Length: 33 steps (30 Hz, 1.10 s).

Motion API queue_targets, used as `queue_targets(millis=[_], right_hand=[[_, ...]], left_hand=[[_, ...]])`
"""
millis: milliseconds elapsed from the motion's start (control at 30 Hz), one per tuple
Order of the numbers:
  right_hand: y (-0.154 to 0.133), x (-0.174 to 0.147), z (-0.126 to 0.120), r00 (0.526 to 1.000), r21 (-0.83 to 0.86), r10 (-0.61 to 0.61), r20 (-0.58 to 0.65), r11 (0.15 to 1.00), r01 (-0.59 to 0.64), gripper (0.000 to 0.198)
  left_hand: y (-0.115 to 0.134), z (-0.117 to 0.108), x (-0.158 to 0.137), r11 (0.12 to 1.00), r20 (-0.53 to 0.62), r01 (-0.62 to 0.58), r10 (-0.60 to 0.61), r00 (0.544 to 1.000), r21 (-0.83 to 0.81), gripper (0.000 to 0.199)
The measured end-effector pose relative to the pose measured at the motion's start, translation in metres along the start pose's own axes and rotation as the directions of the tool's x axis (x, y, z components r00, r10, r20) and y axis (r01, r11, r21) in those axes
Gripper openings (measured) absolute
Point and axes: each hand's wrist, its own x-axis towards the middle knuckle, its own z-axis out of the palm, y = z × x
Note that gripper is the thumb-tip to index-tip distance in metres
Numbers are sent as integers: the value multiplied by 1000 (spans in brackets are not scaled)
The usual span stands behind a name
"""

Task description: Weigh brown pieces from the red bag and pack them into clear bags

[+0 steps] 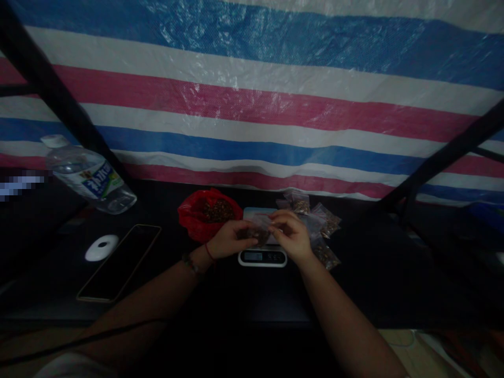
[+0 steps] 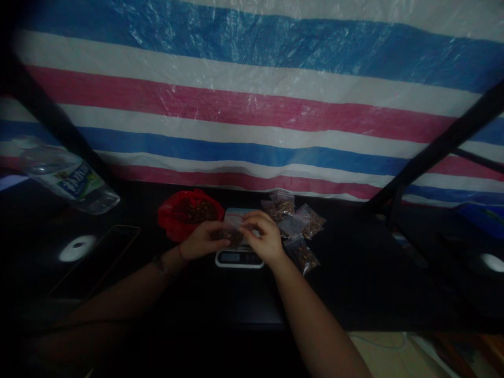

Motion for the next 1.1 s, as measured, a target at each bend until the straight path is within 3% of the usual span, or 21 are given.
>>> queue_targets(millis=[100,167,433,533,767,1100], right_hand=[[6,-3,5,991,58,131,-29,990,-129,27],[8,-3,6,986,10,169,-10,986,-169,22],[1,-2,7,987,-146,137,85,982,-124,12],[2,-2,7,985,-141,155,73,980,-143,9],[7,0,5,984,-104,178,2,979,-177,12],[5,-3,6,994,-187,109,17,977,-104,11]], left_hand=[[0,0,-1,991,-31,-74,78,996,113,28],[-1,0,-2,980,-23,-105,110,994,170,28],[5,-3,-2,939,-168,-119,180,969,322,26],[5,-3,-2,940,-184,-135,200,962,313,26],[-2,-4,0,981,-358,-135,177,917,139,21],[-1,-6,2,978,-295,-168,198,935,122,22]])
